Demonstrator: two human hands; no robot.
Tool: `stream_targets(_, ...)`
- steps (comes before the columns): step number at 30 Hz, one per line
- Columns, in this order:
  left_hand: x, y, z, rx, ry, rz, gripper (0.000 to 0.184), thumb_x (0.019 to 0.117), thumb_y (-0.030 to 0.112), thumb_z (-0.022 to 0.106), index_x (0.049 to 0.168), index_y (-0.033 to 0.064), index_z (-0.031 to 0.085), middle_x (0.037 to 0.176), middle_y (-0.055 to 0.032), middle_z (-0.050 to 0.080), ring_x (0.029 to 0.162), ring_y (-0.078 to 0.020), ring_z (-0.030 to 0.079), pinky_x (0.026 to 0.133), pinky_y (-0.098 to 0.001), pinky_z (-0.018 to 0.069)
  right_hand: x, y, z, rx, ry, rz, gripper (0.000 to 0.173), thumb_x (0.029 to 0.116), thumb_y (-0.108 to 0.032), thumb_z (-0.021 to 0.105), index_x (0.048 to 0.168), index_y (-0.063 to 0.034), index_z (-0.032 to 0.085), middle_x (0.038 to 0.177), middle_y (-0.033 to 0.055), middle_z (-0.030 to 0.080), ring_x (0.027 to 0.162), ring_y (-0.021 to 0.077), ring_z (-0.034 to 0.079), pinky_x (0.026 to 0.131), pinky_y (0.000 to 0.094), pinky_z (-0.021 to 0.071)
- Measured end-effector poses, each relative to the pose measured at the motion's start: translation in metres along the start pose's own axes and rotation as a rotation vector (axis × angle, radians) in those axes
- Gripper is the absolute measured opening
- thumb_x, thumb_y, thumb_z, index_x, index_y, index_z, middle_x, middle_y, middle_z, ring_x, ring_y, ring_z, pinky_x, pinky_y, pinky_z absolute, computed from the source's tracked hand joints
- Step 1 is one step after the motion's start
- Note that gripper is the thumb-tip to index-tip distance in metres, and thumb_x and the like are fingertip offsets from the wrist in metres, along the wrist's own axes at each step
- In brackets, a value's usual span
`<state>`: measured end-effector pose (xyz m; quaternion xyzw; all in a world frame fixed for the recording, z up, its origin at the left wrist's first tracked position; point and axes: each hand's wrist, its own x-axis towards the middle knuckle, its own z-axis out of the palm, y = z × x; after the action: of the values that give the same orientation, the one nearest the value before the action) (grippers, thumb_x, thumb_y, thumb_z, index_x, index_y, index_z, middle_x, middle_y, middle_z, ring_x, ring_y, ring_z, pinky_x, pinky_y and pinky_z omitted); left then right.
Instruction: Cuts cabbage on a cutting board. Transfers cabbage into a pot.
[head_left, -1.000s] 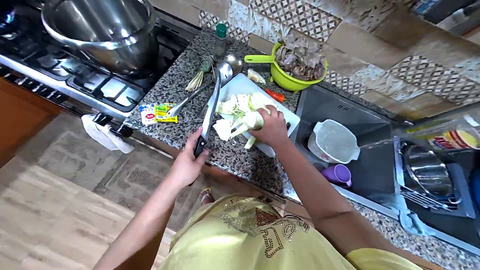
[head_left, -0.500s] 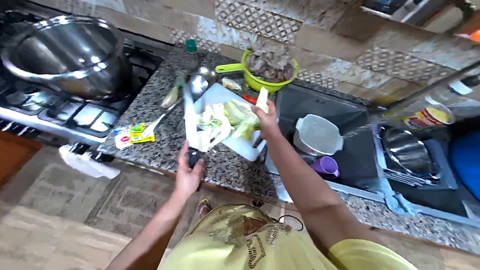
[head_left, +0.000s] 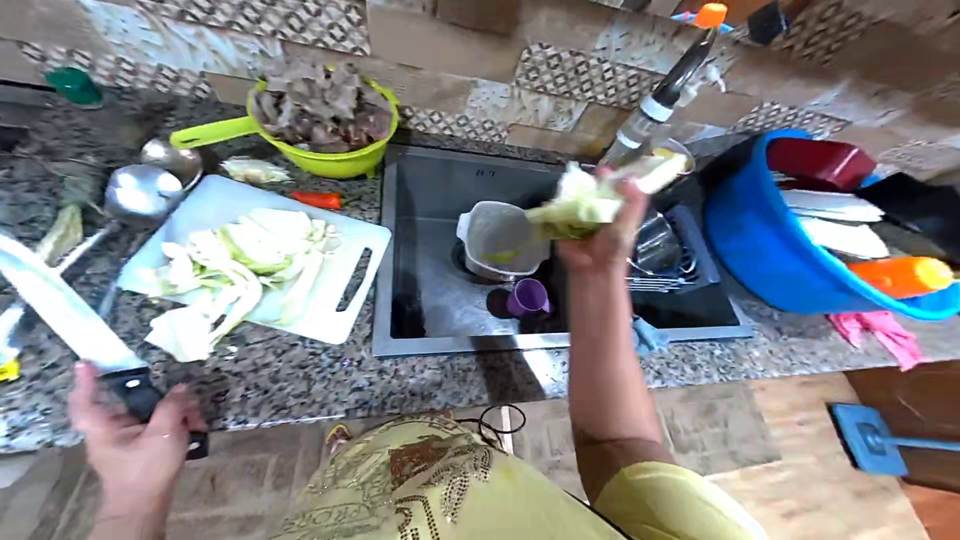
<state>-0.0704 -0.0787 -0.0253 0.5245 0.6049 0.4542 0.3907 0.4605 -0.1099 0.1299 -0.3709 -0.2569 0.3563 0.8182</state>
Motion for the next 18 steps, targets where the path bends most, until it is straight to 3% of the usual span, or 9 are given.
stream_targets(2,0.003,-0.014,-0.002,-0.007,0.017,-0.028,0.08,0.0979,0.018,0.059,0.162,0.0144,0.012,0.089,-0.0002,0.059,0.056,-0.0041,0.058,0.051,-0.0259,0.0546,0.018,-0.046,-0.057,-0.069,0.139,-0.097,0.036,0.1074,-0.046,0.031,0.116,-0.0182,0.052,0.099,0.0018,0.068,0.091,0.0175,0.068,0.079,0.044,0.0602)
stream_targets(4,0.009,-0.029,-0.006,-0.038,0.019,-0.024,0.083,0.0959,0.019,0.061,0.163,0.0197,0.011,0.084,0.0037,0.058,0.053,-0.0033,0.057,0.05,-0.0246,0.0543,0.04,-0.079,-0.107,-0.14,0.254,-0.151,0.035,0.1079,-0.045,0.033,0.121,-0.0164,0.048,0.101,0.0024,0.064,0.091,0.016,0.066,0.081,0.0423,0.0594)
stream_targets(6,0.008,-0.023,-0.004,-0.011,0.042,-0.038,0.078,0.0936,0.017,0.06,0.16,0.0148,0.019,0.079,0.005,0.055,0.052,-0.0032,0.055,0.051,-0.0246,0.0535,0.065,-0.1,-0.147,-0.263,0.372,-0.165,0.033,0.107,-0.045,0.038,0.121,-0.0166,0.049,0.098,0.0024,0.063,0.088,0.0152,0.065,0.078,0.0413,0.059)
stream_targets(7,0.007,-0.017,-0.001,0.018,0.065,-0.058,0.065,0.0943,0.016,0.059,0.152,0.0084,0.031,0.076,0.0058,0.055,0.053,-0.0029,0.055,0.052,-0.0242,0.0534,0.078,-0.106,-0.165,-0.331,0.427,-0.155,0.038,0.106,-0.045,0.041,0.128,-0.0159,0.047,0.103,0.0043,0.064,0.091,0.0166,0.066,0.079,0.0424,0.059)
stream_targets(8,0.004,-0.007,0.003,0.057,0.096,-0.1,0.042,0.0963,0.016,0.059,0.134,0.0027,0.046,0.072,0.007,0.055,0.052,-0.002,0.055,0.053,-0.0231,0.0538,0.09,-0.11,-0.182,-0.401,0.46,-0.155,0.043,0.1046,-0.044,0.044,0.136,-0.0142,0.045,0.109,0.0071,0.064,0.095,0.0191,0.066,0.08,0.0444,0.0592)
stream_targets(9,0.0,0.002,0.006,0.095,0.101,-0.141,0.028,0.0998,0.019,0.057,0.119,-0.0003,0.053,0.071,0.0077,0.054,0.053,-0.0011,0.054,0.056,-0.0225,0.0538,0.1,-0.112,-0.197,-0.457,0.478,-0.139,0.049,0.1034,-0.043,0.048,0.142,-0.0127,0.041,0.113,0.0091,0.063,0.098,0.0207,0.066,0.082,0.0452,0.0591)
stream_targets(11,0.0,0.001,0.007,0.113,0.089,-0.131,0.019,0.1006,0.02,0.055,0.101,0.0018,0.056,0.068,0.0094,0.054,0.054,-0.0003,0.055,0.057,-0.0221,0.0542,0.118,-0.109,-0.222,-0.555,0.523,-0.072,0.046,0.1008,-0.043,0.049,0.133,-0.0108,0.048,0.106,0.0075,0.065,0.091,0.0192,0.066,0.078,0.0437,0.0584)
stream_targets(15,0.01,-0.027,0.0,0.123,0.064,-0.141,0.024,0.1006,0.025,0.05,0.081,0.0117,0.054,0.062,0.0105,0.051,0.053,-0.0024,0.051,0.056,-0.024,0.0507,0.127,-0.095,-0.251,-0.987,0.622,0.206,0.046,0.0913,-0.024,0.065,0.131,-0.0031,0.055,0.108,0.0125,0.063,0.09,0.0212,0.063,0.078,0.0455,0.0553)
stream_targets(18,0.011,-0.029,-0.002,0.19,0.068,-0.22,0.028,0.1029,0.027,0.048,0.083,0.0095,0.055,0.063,0.0094,0.05,0.054,-0.0022,0.051,0.059,-0.024,0.0505,0.13,-0.085,-0.268,-1.216,0.571,0.367,0.062,0.0886,-0.026,0.077,0.137,0.0053,0.053,0.126,0.0251,0.062,0.111,0.0344,0.063,0.095,0.0547,0.0524)
